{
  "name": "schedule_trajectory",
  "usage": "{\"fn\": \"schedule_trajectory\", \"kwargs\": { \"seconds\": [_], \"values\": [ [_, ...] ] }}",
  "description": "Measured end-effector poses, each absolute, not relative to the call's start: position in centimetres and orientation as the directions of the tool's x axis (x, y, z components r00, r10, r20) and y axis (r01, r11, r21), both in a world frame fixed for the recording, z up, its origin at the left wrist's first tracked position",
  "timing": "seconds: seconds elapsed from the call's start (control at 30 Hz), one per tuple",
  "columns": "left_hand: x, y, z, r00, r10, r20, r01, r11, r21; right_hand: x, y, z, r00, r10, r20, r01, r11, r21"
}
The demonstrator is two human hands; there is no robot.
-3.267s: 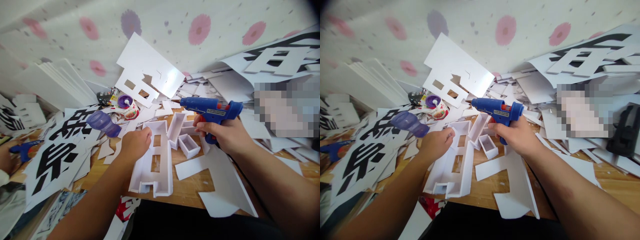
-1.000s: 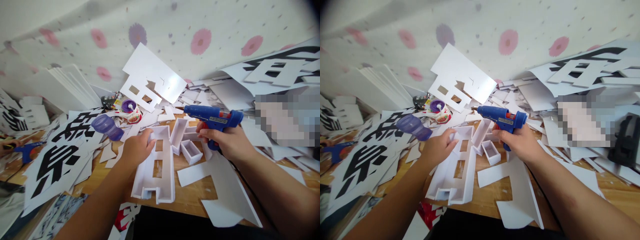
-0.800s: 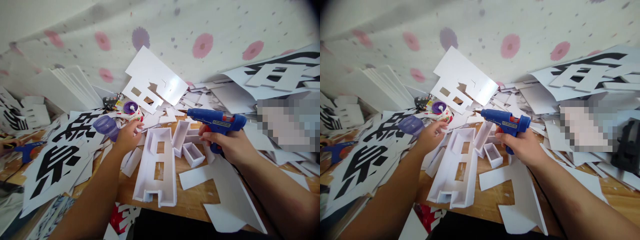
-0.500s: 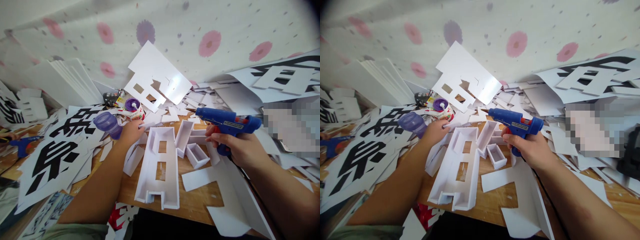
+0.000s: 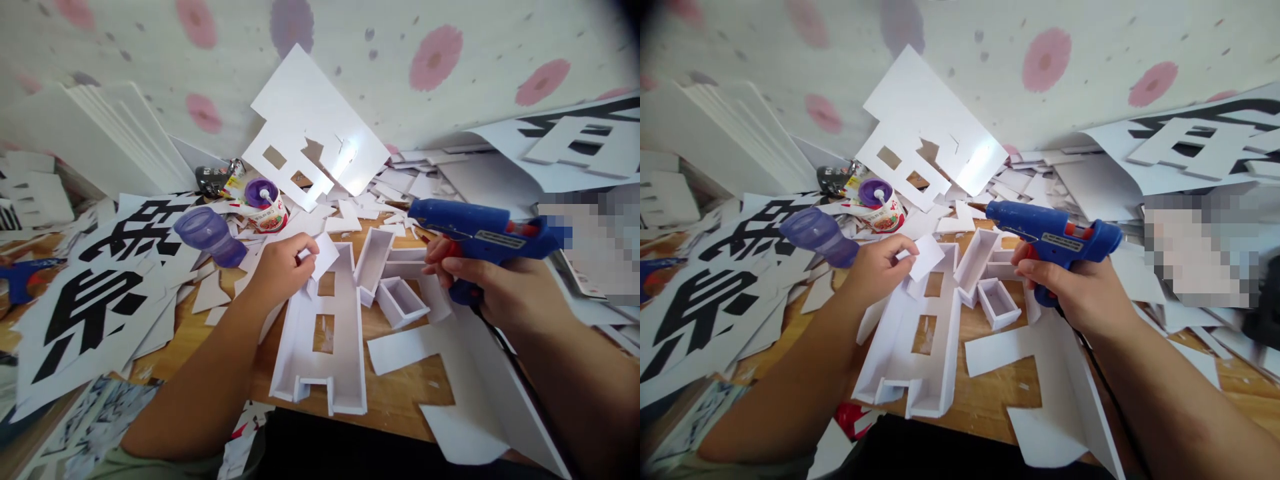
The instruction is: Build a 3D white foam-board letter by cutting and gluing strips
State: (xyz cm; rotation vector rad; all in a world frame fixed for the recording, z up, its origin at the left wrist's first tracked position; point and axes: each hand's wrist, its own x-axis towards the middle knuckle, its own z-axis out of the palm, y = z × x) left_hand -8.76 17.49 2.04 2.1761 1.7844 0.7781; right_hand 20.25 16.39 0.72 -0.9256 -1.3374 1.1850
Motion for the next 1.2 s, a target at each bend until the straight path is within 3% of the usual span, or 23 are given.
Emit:
{"fn": "schedule_trajectory", "kwargs": {
  "seconds": [0.17, 0.5, 0.97, 1.2],
  "values": [
    [-9.4, 17.1, 1.9, 0.266, 0.927, 0.264, 0.807, -0.364, 0.466, 20.4, 16.3, 0.6, -0.145, 0.960, 0.238, -0.053, 0.233, -0.971],
    [-9.5, 16.8, 2.8, 0.545, 0.822, 0.164, 0.789, -0.570, 0.229, 20.4, 16.4, 0.6, -0.139, 0.967, 0.215, -0.038, 0.212, -0.977],
    [-9.1, 16.3, 2.8, 0.624, 0.779, 0.066, 0.770, -0.627, 0.116, 20.6, 16.5, 0.2, -0.130, 0.968, 0.214, 0.013, 0.217, -0.976],
    [-8.9, 16.2, 2.5, 0.619, 0.784, 0.048, 0.776, -0.620, 0.118, 20.7, 16.5, 0.3, -0.132, 0.967, 0.216, 0.050, 0.224, -0.973]
  ]
}}
